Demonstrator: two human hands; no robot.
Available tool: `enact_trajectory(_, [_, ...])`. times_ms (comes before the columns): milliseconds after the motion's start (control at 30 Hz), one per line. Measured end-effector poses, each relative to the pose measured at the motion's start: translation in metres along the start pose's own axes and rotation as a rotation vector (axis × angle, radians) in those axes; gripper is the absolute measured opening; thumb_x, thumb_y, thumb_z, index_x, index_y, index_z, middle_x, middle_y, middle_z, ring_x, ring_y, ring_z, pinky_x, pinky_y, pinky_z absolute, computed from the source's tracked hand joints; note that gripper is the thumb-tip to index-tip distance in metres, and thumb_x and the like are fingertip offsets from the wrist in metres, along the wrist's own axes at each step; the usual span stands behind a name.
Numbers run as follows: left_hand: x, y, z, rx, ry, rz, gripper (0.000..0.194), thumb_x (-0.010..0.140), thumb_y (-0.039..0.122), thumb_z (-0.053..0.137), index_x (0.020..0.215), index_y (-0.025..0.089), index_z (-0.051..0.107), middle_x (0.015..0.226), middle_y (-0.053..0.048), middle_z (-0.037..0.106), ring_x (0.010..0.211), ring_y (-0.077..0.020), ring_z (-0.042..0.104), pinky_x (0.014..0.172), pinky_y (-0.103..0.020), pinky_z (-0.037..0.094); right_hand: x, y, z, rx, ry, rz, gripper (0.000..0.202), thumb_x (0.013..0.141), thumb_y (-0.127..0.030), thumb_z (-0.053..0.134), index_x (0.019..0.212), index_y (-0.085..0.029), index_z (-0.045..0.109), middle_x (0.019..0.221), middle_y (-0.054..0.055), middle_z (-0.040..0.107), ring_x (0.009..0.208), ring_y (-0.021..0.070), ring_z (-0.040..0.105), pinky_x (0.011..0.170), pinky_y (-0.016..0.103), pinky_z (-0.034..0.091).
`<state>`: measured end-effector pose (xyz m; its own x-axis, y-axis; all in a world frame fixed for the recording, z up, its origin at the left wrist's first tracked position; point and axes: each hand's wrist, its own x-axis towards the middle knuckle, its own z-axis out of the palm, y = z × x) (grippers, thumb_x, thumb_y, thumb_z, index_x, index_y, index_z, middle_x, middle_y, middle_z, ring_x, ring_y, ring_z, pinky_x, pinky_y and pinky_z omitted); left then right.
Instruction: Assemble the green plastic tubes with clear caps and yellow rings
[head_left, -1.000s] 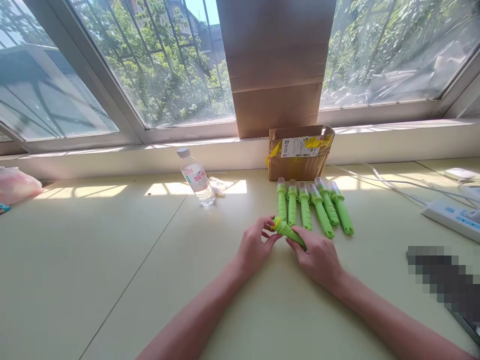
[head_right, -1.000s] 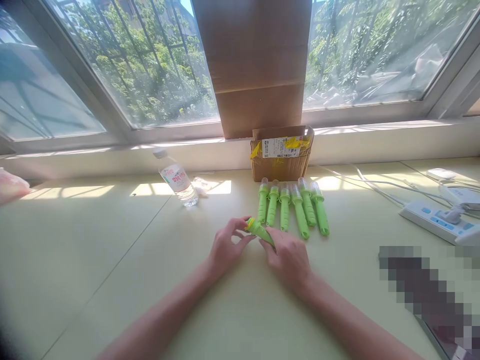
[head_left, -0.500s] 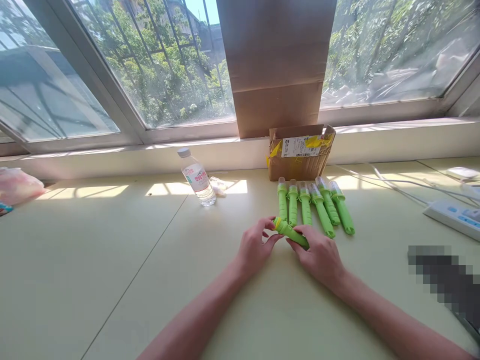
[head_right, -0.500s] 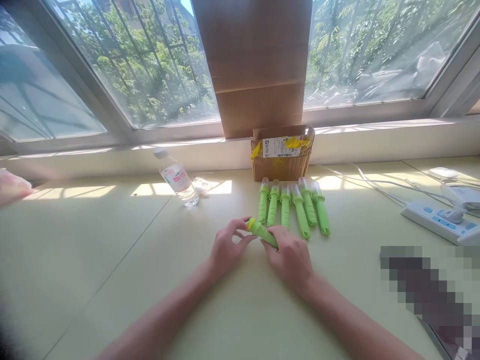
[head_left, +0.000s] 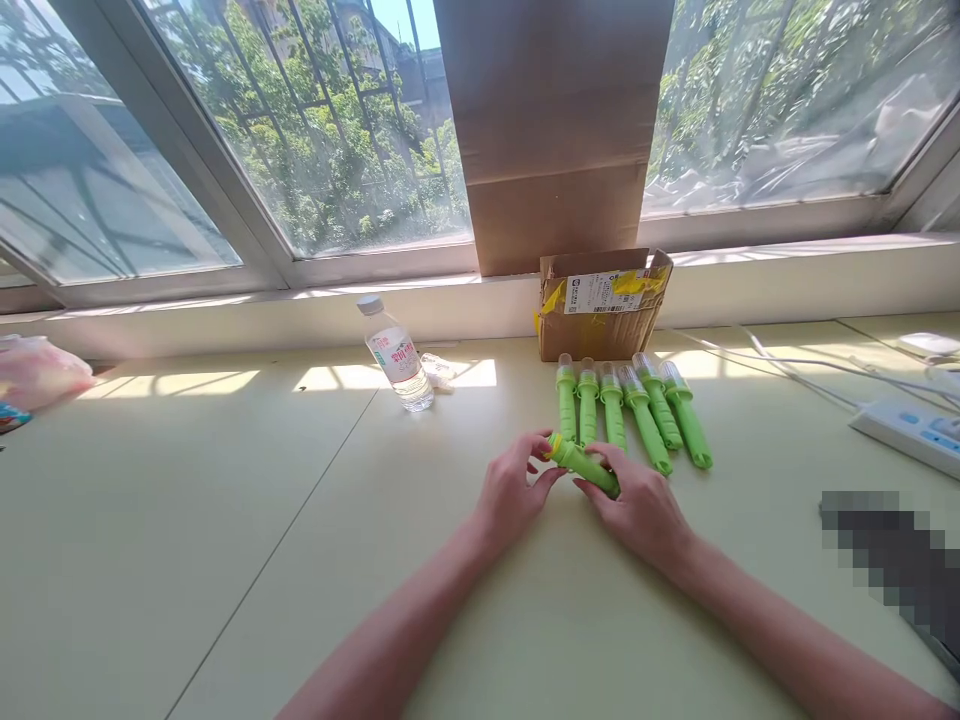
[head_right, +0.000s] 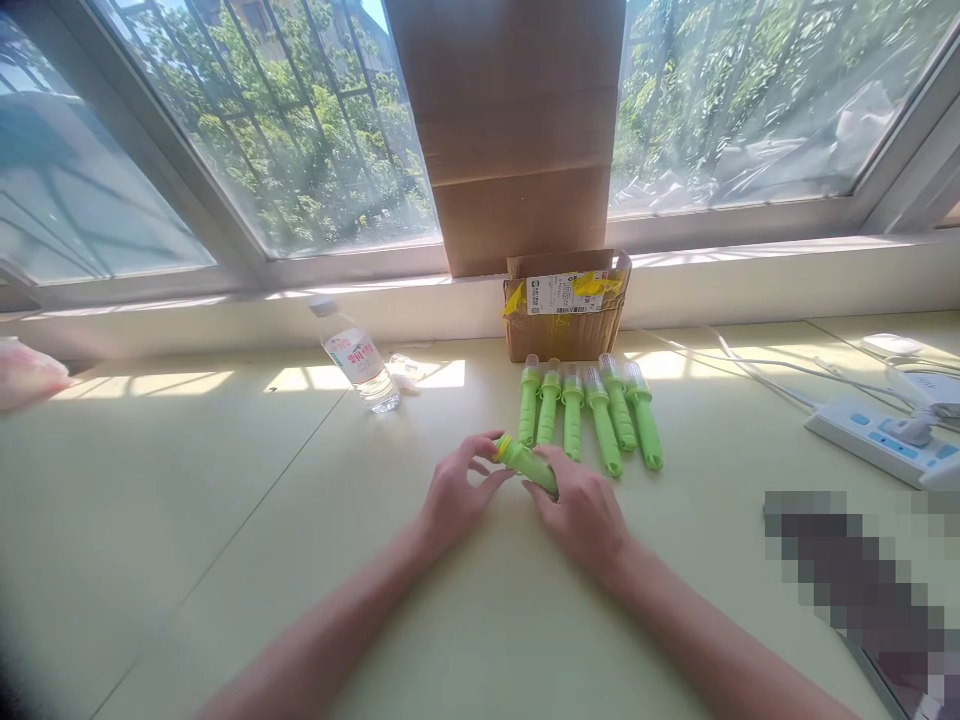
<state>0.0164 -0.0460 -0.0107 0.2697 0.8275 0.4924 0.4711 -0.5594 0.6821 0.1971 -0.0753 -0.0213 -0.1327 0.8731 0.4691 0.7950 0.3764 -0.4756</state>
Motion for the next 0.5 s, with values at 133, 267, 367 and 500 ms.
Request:
enact_trajectory(133, [-0.0005, -0.0015, -0.0002, 0.013, 0.010, 0.003, 0.018, 0.078, 0.024, 0.062, 0.090, 0.021, 0.049, 0.110, -0.004, 0.063, 0.074, -0.0119, 0.062, 0.066, -0.030, 0.056, 0.0014, 0.0028, -0.0015, 0.017, 0.012, -0.065, 0.019, 0.083, -0.027, 0.051, 0.101, -0.019, 0.053, 0.091, 0.004, 0.064, 0.076, 0.0170, 0.061, 0.061, 0.025, 0.042])
enact_trajectory(267, [0.0009, -0.0010, -0.0003, 0.011, 0.008, 0.003, 0.020, 0.076, 0.026, 0.063, 0.090, 0.021, 0.050, 0.110, -0.004, 0.064, 0.074, -0.0122, 0.063, 0.066, -0.030, 0.056, -0.0001, 0.0022, -0.0024, 0.012, 0.029, -0.056, 0.018, 0.085, -0.027, 0.049, 0.100, -0.019, 0.056, 0.087, 0.004, 0.064, 0.069, 0.0147, 0.060, 0.056, 0.024, 0.040])
enact_trajectory(367, [0.0019, -0.0017, 0.0002, 0.016, -0.029, -0.001, 0.028, 0.072, 0.024, 0.067, 0.093, 0.022, 0.049, 0.113, -0.004, 0.062, 0.078, -0.0127, 0.063, 0.064, -0.028, 0.056, -0.0013, 0.0004, -0.0023, -0.054, 0.045, -0.020, 0.020, 0.085, -0.029, 0.051, 0.102, -0.020, 0.058, 0.089, 0.003, 0.066, 0.070, 0.0145, 0.061, 0.057, 0.024, 0.039])
enact_trajectory(500, [0.0014, -0.0039, 0.0015, 0.064, -0.033, -0.015, 0.029, 0.073, 0.019, 0.065, 0.096, 0.023, 0.047, 0.111, -0.002, 0.063, 0.080, -0.0131, 0.063, 0.065, -0.029, 0.056, -0.0016, -0.0009, -0.0023, -0.090, 0.025, -0.049, 0.022, 0.087, -0.028, 0.050, 0.104, -0.019, 0.059, 0.093, 0.003, 0.068, 0.081, 0.0169, 0.062, 0.064, 0.025, 0.040])
